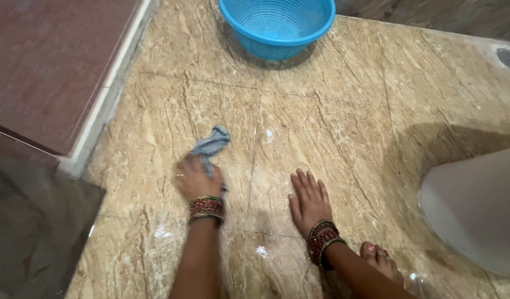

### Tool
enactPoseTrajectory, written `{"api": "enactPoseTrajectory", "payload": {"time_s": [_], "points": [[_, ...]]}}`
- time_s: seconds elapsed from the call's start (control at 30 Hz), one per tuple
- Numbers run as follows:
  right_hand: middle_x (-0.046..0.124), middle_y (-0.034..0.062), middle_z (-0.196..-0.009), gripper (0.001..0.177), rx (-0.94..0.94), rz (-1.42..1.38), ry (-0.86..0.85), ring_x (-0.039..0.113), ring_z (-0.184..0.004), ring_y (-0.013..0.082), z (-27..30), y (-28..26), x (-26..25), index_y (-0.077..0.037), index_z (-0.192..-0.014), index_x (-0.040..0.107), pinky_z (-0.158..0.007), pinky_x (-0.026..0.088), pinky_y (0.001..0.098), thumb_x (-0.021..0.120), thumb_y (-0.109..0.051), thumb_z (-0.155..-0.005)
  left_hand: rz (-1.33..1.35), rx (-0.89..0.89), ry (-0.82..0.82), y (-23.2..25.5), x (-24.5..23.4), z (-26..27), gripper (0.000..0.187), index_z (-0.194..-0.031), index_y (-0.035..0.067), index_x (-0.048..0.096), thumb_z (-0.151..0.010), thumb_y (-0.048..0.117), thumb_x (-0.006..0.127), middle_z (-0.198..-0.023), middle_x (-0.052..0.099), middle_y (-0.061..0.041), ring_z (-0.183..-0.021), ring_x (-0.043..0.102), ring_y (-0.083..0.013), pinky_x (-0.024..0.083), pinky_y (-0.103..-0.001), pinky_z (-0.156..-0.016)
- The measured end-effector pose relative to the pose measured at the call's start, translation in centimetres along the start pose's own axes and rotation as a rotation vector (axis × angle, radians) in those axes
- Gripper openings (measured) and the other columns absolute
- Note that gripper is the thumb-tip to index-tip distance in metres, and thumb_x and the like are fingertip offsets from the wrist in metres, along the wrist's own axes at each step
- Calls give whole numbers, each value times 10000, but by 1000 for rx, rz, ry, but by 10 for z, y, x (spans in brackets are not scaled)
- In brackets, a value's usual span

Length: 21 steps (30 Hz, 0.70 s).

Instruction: The person wipes the tiled bathroom floor by hand using a damp cloth, moving across the surface while the floor is wet.

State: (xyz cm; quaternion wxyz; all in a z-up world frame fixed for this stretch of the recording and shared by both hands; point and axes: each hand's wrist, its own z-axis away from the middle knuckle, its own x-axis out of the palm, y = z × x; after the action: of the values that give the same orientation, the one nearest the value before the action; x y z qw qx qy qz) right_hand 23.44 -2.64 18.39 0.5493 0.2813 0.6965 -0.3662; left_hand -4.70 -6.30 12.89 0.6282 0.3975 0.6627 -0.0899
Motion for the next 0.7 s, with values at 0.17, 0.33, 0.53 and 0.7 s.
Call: {"api": "enactPoseTrajectory", "payload": {"time_s": [0.17,0.33,0.53,0.7], "points": [[332,80,-1638,571,14,-7,-25,234,-1529,262,-1,-1,0,-120,-1532,399,-1244,112,470,393,-359,-1014,69,-161,98,-37,-16,-20,563,-1307,78,623,-835,381,680,-1439,527,-175,-1371,448,-391,362,-568,-1145],[335,86,-1636,578,6,-33,-16,232,-1537,263,0,0,-2,-118,-1533,403,-1252,102,469,387,-368,-1012,75,-153,-32,8,-8,-6,623,-1377,114,577,-836,399,693,-1528,459,-190,-1410,416,-406,355,-556,-1146],[330,97,-1636,590,-14,-18,-11,218,-1540,264,-1,2,2,-113,-1543,379,-1251,85,469,387,-359,-1007,146,335,-386,101,-25,52,709,-1455,117,488,-838,406,684,-1505,396,-211,-1413,343,-404,343,-565,-1077],[321,99,-1644,590,-30,-19,-4,217,-1547,268,1,3,1,-115,-1555,367,-1253,93,479,386,-347,-1013,224,518,-438,114,-12,66,553,-1373,145,574,-859,327,665,-1498,471,-140,-1427,385,-345,312,-543,-1166]]}}
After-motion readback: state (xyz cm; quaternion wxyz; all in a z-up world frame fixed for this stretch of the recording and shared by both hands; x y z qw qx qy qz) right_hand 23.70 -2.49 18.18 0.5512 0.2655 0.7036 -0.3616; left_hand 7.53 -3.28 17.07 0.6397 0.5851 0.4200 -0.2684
